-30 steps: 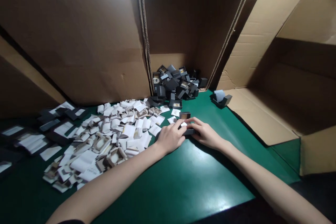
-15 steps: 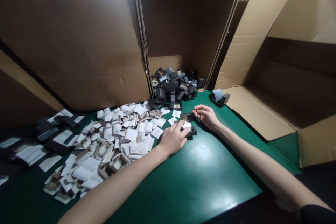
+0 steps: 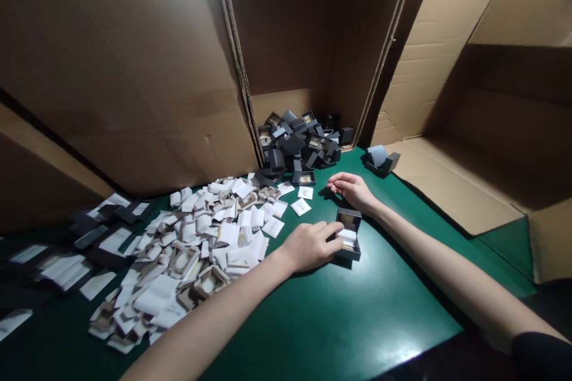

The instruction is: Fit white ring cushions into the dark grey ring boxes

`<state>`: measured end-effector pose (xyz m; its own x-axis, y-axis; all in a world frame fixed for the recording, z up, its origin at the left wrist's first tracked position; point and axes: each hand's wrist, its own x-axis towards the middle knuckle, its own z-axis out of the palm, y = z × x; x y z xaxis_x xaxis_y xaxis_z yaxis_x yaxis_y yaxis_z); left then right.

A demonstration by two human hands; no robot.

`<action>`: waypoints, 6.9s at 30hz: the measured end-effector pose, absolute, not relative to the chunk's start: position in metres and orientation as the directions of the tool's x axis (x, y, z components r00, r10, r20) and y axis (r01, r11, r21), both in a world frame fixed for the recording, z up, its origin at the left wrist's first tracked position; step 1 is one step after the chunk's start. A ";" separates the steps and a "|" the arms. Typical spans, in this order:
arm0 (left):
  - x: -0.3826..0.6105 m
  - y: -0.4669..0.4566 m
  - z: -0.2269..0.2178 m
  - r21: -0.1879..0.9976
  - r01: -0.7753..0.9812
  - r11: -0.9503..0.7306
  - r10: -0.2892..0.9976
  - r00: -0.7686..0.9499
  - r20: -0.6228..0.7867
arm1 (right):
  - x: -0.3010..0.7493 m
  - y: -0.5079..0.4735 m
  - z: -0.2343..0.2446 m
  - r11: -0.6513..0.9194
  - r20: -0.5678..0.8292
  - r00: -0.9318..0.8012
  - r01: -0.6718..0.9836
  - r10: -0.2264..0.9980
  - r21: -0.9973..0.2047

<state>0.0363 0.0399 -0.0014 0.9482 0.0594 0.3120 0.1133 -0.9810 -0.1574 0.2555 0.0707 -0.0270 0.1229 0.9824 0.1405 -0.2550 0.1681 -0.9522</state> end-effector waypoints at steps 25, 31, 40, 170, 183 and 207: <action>0.036 0.037 -0.001 -0.200 0.140 -0.970 0.080 0.957 0.279 | 0.252 0.092 -0.029 0.271 0.254 0.203 -0.060 0.946 -0.961; 0.035 0.039 -0.004 -0.189 0.133 -0.973 0.076 0.957 0.279 | 0.252 0.093 -0.031 0.274 0.255 0.206 -0.070 0.945 -0.959; 0.036 0.038 -0.004 -0.187 0.129 -0.974 0.070 0.954 0.290 | 0.252 0.091 -0.029 0.278 0.273 0.185 0.003 0.944 -0.961; 0.032 0.046 -0.004 0.150 0.424 -0.893 0.445 0.781 0.438 | 0.245 0.032 0.003 0.625 0.671 -0.261 0.680 0.694 -0.382; 0.032 0.047 -0.004 0.135 0.421 -0.897 0.435 0.786 0.439 | 0.235 0.026 -0.002 0.621 0.697 -0.321 0.750 0.641 -0.227; 0.031 0.045 -0.002 0.106 0.344 -0.933 0.355 0.830 0.429 | 0.231 0.031 -0.012 0.321 0.365 -0.036 0.559 0.930 -0.764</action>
<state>0.0306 0.0454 -0.0018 0.8305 0.3552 0.4291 0.3441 -0.9329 0.1063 0.2313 0.0306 -0.0123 -0.0365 0.9305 0.3646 0.5588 0.3214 -0.7645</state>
